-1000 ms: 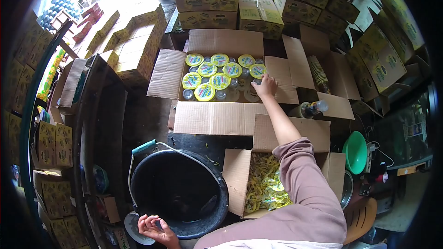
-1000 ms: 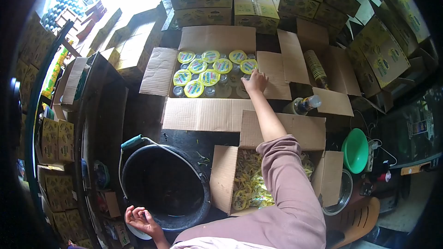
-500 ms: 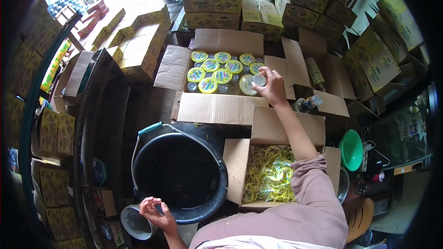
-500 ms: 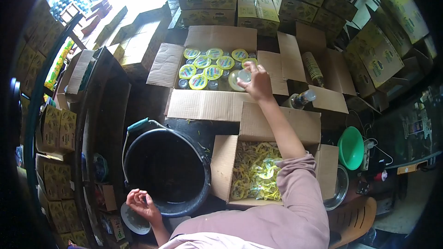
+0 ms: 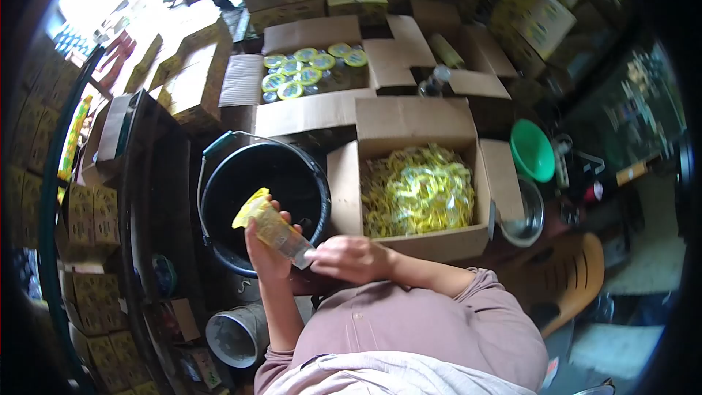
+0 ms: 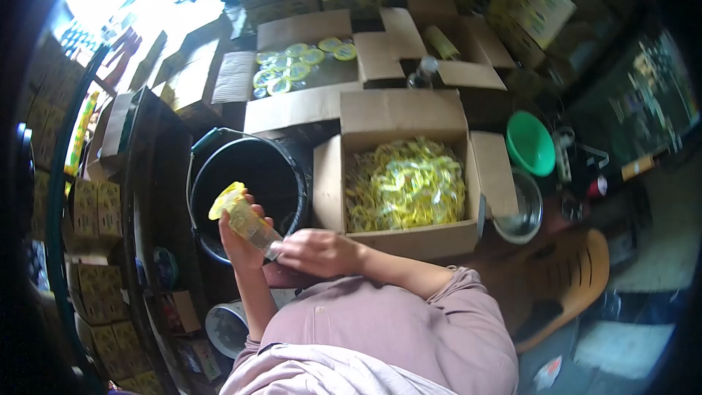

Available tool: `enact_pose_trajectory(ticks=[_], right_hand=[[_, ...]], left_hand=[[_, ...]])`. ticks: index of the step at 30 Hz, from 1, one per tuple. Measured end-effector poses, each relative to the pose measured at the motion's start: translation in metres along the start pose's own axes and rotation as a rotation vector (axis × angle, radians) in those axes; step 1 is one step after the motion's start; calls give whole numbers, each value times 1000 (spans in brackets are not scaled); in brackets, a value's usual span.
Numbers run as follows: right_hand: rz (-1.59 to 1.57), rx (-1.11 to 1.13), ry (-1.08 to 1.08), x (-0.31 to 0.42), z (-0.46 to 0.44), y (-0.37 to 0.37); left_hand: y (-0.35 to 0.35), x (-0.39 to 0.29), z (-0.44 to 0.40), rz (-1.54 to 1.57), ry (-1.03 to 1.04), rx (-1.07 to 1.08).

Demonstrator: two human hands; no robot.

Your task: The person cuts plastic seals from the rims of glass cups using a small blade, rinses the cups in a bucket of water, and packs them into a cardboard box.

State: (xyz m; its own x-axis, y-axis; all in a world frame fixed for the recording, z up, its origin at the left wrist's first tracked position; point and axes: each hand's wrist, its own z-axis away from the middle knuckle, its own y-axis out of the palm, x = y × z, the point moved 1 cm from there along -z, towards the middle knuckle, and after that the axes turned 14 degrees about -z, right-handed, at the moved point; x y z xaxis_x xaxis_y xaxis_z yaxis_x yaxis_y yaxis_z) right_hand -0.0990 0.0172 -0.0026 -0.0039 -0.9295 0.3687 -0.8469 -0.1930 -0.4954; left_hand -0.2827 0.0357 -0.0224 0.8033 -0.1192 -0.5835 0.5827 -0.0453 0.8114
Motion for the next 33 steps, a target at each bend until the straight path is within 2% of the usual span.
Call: enact_pose_trajectory(ticks=[2, 3, 5, 6, 9, 11, 13, 14, 18, 20, 25, 26, 29, 30, 33], right_hand=[[-3, -211, 306, 4, 32, -7], [224, -306, 401, 11, 40, -21], [328, -624, 572, 13, 77, -46], [527, -690, 601, 10, 118, -57], [682, -1174, 1040, 37, 175, -89], [900, -1315, 1062, 45, 216, -107], [1034, -1425, 1197, 35, 272, -123], [992, -1447, 1334, 33, 282, -129], [851, -1289, 1651, 31, 279, -140], [870, -1242, 1723, 29, 276, -140], [795, -1237, 1916, 27, 279, -144], [820, -1200, 1918, 28, 276, -144], [520, -1544, 1457, 13, 344, -143], [351, -1619, 1386, 16, 326, -137], [-154, -1652, 1179, 26, 246, -109]], left_hand=[[-9, -10, 5, -165, 105, -65], [-12, -17, 7, -249, 170, -115], [-23, -29, 5, -503, 276, -308], [-24, -34, 1, -589, 309, -312], [-30, -40, -7, -753, 334, -318], [-35, -37, -13, -866, 318, -340], [-52, -34, -17, -976, 319, -328], [-62, -32, -19, -1073, 335, -309], [-63, -30, -17, -1292, 359, -263], [-56, -29, -18, -1346, 439, -218], [-52, -31, -18, -1325, 472, -232], [-52, -31, -18, -1338, 497, -229], [-50, -32, -18, -1371, 540, -219], [-48, -32, -17, -1355, 540, -216], [-48, -30, -18, -1352, 555, -212]])
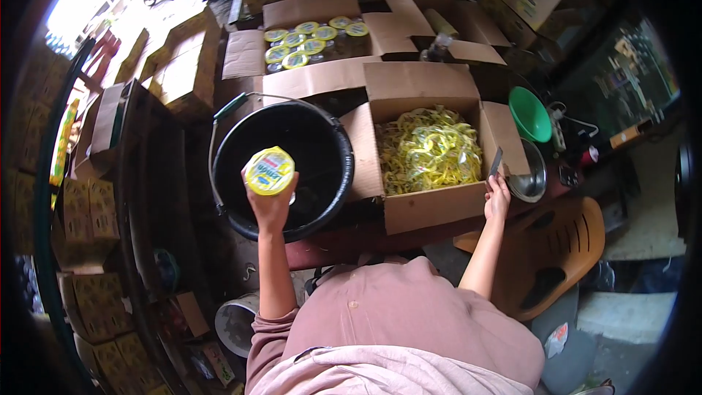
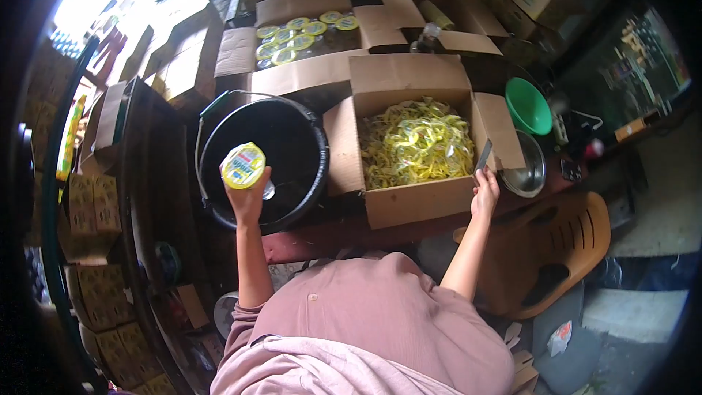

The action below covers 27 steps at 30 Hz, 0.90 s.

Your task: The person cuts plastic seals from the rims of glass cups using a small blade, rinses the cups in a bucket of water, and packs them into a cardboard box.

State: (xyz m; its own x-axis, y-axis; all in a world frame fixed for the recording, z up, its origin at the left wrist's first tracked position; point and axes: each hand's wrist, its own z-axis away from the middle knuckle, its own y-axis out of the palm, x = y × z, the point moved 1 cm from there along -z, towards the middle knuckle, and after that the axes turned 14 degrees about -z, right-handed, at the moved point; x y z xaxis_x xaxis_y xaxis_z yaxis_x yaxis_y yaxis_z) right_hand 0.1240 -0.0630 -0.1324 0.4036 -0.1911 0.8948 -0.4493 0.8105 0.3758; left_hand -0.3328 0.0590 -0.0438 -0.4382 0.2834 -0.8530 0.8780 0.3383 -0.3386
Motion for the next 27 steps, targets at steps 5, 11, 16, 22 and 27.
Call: enact_pose_trajectory(ticks=[5, 11, 16, 22, 27], right_hand=[[-22, 501, -22, -20, 54, 110], [373, 1009, -398, -7, 157, 239], [604, 1229, -902, 15, 219, 279], [630, 1368, -956, -1, 237, 282], [636, 1383, -981, -10, 236, 282]], left_hand=[[1, -8, 2, 99, 14, 60], [-1, -8, 1, 17, 42, 72], [-3, -10, -2, -110, 68, -29], [-6, -8, -5, -87, 68, -70], [-5, -6, -3, -107, 55, -41]])
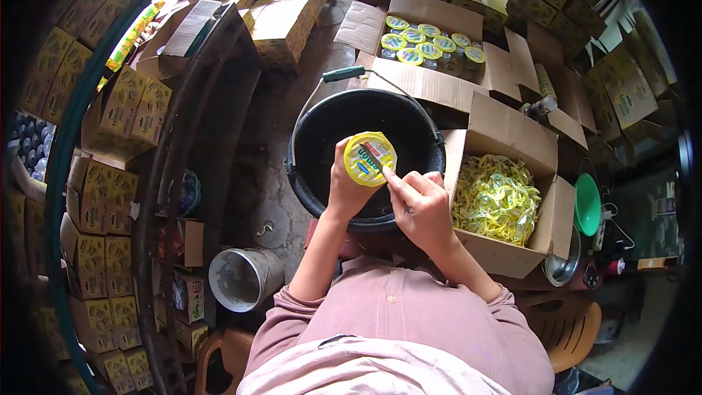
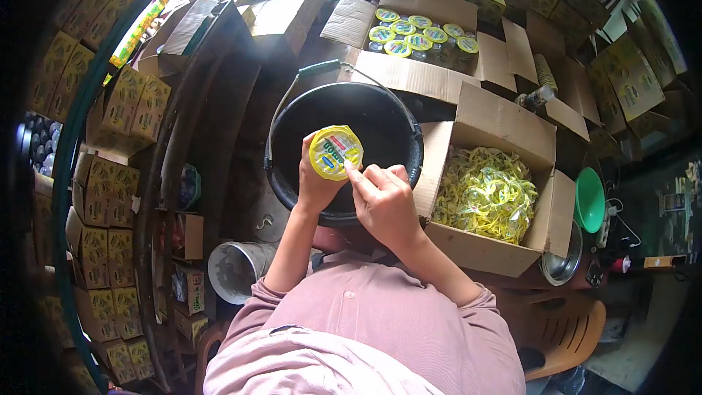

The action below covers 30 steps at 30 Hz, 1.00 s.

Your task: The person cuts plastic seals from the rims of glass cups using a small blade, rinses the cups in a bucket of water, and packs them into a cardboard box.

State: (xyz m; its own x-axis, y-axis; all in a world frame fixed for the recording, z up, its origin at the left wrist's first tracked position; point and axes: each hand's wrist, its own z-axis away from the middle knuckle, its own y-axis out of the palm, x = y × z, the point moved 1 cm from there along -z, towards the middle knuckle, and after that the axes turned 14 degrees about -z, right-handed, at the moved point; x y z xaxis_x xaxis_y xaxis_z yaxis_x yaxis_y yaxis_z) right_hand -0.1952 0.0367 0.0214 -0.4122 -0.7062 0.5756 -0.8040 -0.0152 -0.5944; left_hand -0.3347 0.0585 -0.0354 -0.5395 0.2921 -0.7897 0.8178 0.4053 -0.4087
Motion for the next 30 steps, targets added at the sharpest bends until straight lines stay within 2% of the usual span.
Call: enact_pose_trajectory(ticks=[30], right_hand=[[75, 6, -10, 5, -2, 3]], left_hand=[[0, 1, 3, 42, -6, 51]])
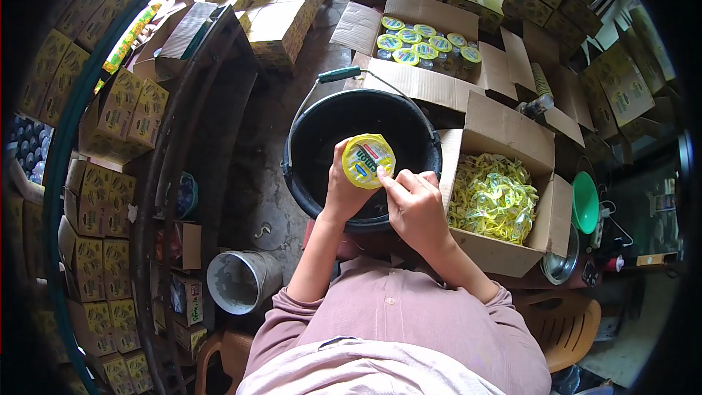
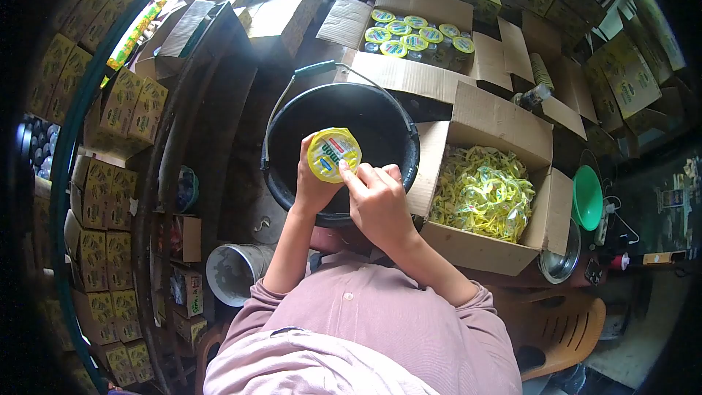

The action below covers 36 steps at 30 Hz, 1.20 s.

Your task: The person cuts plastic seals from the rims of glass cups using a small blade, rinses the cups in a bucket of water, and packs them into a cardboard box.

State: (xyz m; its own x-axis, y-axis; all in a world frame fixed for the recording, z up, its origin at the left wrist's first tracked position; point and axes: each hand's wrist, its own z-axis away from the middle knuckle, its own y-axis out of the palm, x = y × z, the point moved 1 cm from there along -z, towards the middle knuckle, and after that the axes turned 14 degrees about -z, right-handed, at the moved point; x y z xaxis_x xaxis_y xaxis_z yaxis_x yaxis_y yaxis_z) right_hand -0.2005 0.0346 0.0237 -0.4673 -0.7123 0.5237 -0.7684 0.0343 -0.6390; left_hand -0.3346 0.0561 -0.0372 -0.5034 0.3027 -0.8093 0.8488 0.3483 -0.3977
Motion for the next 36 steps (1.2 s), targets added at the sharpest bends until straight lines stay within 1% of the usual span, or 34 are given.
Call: enact_pose_trajectory(ticks=[3, 9, 24, 30, 36], right_hand=[[19, 79, 34, 0, 4, -3], [57, 128, 53, 4, 9, -12], [69, 194, 90, 14, 25, -34], [46, 191, 89, 9, 27, -40], [-38, 222, 128, 3, 27, -57]], left_hand=[[1, 1, 0, -30, 31, -5], [-1, -3, -1, -79, 55, -14], [-2, -4, 0, -116, 64, -16], [-1, -3, -1, -91, 20, -1], [-1, 2, -1, 18, -37, 37]])
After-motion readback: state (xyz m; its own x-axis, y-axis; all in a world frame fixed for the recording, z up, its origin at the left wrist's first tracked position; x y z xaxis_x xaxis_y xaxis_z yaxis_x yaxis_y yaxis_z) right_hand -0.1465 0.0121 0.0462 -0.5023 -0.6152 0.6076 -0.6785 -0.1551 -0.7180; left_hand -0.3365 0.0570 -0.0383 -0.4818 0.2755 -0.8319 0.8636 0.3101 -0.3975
